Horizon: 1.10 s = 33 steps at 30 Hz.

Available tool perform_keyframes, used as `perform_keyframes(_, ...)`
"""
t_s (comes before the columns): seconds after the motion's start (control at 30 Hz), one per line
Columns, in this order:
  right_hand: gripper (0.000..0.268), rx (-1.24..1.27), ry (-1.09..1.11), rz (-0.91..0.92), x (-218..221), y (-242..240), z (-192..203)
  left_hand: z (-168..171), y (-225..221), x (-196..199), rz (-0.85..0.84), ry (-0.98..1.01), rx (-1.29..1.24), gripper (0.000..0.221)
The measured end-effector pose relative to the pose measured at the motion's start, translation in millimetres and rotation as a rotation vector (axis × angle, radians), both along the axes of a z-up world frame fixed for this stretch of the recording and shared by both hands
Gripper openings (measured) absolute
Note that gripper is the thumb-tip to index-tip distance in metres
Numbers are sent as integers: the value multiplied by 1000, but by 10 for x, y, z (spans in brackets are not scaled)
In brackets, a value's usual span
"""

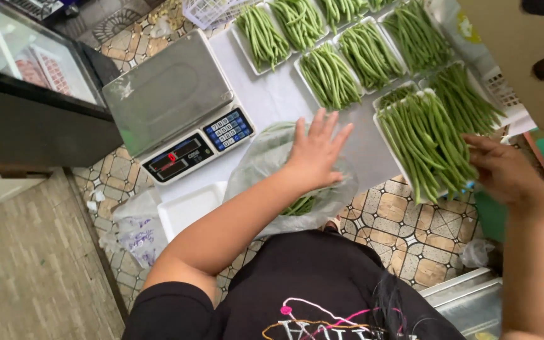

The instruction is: Sorting and weighing green beans for packaging using a digital scale

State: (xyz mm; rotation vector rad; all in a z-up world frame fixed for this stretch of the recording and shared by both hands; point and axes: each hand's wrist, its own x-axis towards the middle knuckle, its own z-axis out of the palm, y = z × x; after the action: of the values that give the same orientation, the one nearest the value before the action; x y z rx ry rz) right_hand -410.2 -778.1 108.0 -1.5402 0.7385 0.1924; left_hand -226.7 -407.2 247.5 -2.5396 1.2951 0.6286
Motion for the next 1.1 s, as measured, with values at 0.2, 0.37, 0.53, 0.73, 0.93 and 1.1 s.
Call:
perform_keyframes(0.2,49,285,55,-176,-286,508,-592,-944,780,-20,-63,6,-47,62)
perform_keyframes(0.37,49,249,121,-204,-353,821,-1220,-1189,1242,10,66,27,-103,53)
perform_keyframes(0.53,46,228,131,-224,-255,1088,-1359,-1281,1424,61,158,28,-151,43)
perform_keyframes(0.73,49,188,-15,-208,-203,1199,-1659,-1545,1573,42,121,-215,-396,23)
perform_keyframes(0.93,50,181,-18,-237,-218,1298,-1554,-1663,1626,-25,191,-127,-369,25)
perform_keyframes(1.1,40,203,-44,-370,-236,1228,-1857,-1706,1610,-25,193,-135,-346,26)
